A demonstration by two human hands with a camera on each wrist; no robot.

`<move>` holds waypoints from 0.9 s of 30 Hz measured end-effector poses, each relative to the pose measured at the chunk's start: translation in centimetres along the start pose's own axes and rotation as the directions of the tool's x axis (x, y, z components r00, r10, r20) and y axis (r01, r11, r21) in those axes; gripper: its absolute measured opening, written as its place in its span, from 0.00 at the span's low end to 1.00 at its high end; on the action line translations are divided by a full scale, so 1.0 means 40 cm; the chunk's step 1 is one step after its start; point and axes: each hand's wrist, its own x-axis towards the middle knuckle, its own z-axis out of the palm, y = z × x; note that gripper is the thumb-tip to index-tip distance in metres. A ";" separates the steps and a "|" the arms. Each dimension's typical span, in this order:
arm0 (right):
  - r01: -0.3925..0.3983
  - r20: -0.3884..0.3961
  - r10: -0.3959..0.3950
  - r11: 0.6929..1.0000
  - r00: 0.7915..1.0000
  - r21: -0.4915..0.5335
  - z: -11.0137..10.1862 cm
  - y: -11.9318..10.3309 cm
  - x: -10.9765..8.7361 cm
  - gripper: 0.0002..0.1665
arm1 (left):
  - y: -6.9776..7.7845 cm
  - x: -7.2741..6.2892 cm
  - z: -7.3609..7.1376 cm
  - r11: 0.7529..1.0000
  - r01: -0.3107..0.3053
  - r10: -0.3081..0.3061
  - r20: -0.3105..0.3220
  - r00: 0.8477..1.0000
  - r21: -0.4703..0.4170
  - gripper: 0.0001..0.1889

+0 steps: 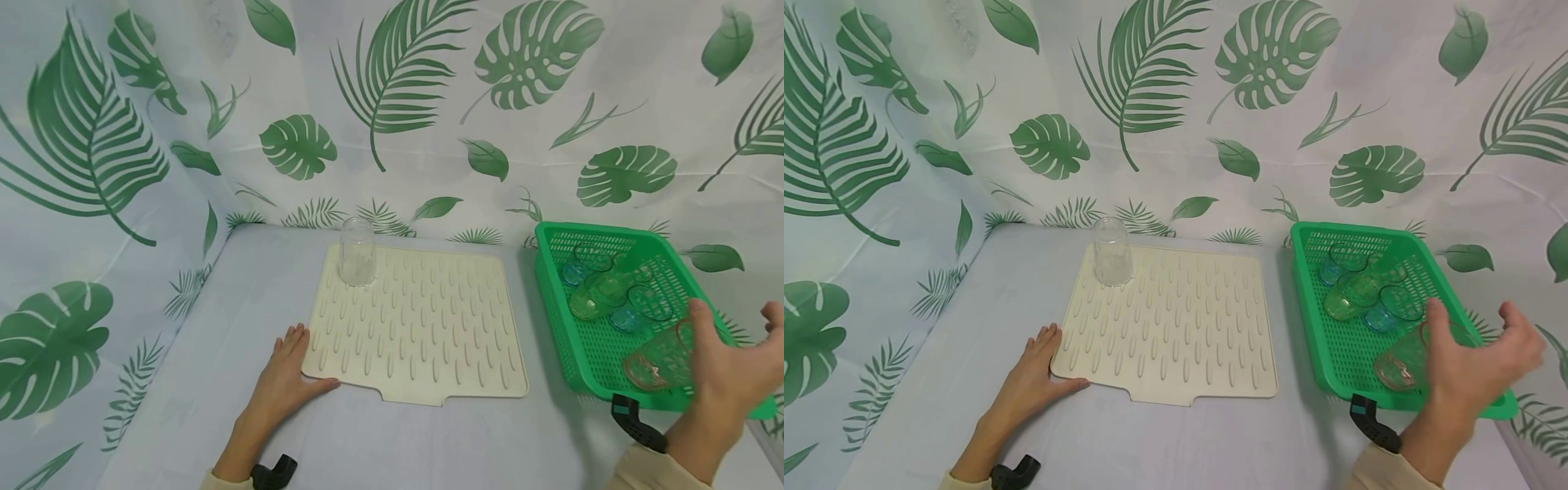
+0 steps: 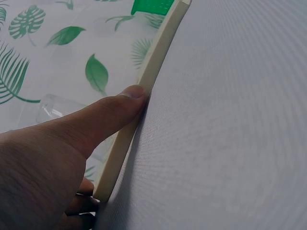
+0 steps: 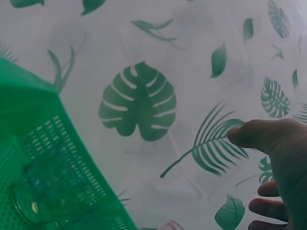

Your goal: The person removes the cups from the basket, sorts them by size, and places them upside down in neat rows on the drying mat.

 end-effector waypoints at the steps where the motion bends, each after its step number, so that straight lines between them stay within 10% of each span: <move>1: -0.007 0.002 0.007 1.000 1.000 -0.009 -0.001 0.005 0.002 0.41 | 0.000 0.000 0.000 1.000 0.000 0.000 0.000 1.000 0.000 0.61; 14: -0.074 0.073 0.088 0.982 0.993 -0.176 -0.006 0.048 0.020 0.50 | 0.002 -0.001 -0.003 1.000 -0.001 0.001 0.005 1.000 -0.009 0.61; 27: -0.069 0.325 0.190 0.935 0.926 -0.349 -0.007 0.059 0.039 0.61 | 0.002 0.000 -0.002 1.000 0.006 -0.006 0.012 1.000 -0.003 0.61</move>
